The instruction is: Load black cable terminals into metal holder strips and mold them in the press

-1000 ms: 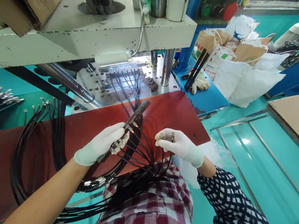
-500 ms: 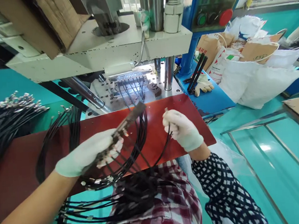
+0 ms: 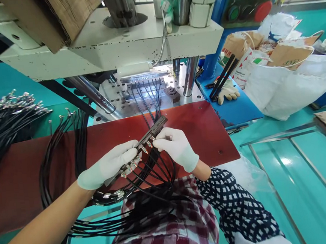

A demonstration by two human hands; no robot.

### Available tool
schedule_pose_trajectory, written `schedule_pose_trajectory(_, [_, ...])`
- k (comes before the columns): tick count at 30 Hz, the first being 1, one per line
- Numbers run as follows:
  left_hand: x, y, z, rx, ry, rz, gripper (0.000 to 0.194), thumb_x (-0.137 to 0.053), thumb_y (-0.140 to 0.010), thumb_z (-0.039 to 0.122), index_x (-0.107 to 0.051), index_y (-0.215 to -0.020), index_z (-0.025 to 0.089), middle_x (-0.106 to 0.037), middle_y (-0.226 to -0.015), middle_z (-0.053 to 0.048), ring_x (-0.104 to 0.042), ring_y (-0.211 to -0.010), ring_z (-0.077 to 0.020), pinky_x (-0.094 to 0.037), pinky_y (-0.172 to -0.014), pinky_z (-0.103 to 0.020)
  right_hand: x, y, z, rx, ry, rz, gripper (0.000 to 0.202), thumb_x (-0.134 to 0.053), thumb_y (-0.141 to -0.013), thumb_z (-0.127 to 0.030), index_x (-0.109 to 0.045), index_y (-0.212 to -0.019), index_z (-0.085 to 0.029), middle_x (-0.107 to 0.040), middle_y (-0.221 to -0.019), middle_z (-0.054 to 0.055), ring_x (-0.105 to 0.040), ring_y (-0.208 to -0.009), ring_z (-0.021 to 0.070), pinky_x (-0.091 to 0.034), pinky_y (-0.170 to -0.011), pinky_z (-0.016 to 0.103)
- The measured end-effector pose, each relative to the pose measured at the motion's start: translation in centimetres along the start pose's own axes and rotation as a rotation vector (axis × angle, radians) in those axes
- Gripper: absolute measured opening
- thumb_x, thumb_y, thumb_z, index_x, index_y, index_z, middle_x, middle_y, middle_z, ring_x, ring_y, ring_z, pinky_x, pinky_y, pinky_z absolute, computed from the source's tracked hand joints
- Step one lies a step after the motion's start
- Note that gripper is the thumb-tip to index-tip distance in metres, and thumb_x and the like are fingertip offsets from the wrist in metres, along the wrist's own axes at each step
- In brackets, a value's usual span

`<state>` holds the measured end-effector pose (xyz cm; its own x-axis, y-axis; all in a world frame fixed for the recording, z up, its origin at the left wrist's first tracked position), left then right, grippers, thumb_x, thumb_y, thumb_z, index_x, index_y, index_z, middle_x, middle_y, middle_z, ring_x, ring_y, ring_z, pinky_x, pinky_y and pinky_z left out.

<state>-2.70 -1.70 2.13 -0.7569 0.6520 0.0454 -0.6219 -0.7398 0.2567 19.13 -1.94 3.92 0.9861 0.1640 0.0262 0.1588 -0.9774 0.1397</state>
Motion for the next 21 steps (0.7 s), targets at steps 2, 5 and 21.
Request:
schedule_pose_trajectory(2, [-0.1,-0.04,-0.07,0.0,-0.015,-0.009,0.035,-0.046,-0.097,0.049,-0.049,-0.088,0.016,-0.045,-0.071,0.004,-0.04,-0.06,-0.0087,-0.035,-0.054,-0.021,-0.1,-0.05,0.03,-0.008,0.007,-0.001,0.017,-0.063,-0.073,-0.019,-0.056,-0.058,-0.017,-0.056,-0.06,-0.002,-0.048,-0.06,0.0101,-0.036,-0.057,0.025])
schedule_pose_trajectory(5, [-0.13,-0.06,-0.1,-0.026,-0.136,0.02,0.034,-0.047,-0.097,0.049,-0.049,-0.086,0.017,-0.045,-0.073,0.003,-0.042,-0.063,-0.0099,-0.037,-0.057,-0.022,-0.12,-0.09,0.17,-0.024,0.032,0.004,0.016,-0.062,-0.073,-0.02,-0.055,-0.059,-0.018,-0.056,-0.06,-0.002,-0.047,-0.059,0.0104,-0.036,-0.057,0.026])
schedule_pose_trajectory(21, [-0.69,-0.3,-0.79,-0.003,0.109,-0.023,0.036,-0.047,-0.096,0.051,-0.052,-0.093,0.015,-0.046,-0.071,0.003,-0.039,-0.058,-0.0083,-0.034,-0.052,-0.021,0.01,-0.28,0.25,-0.038,0.01,-0.05,0.018,-0.061,-0.072,-0.02,-0.051,-0.057,-0.019,-0.054,-0.059,-0.003,-0.043,-0.057,0.0096,-0.033,-0.056,0.026])
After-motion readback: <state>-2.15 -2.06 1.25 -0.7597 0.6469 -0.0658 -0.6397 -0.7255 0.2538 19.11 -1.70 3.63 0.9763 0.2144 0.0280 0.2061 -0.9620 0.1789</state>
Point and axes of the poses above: each hand's wrist, its own y-axis away from the middle knuckle, its own x-axis out of the back of the hand, z = x × y, the point moved 1 cm from there along -y, towards the middle knuckle
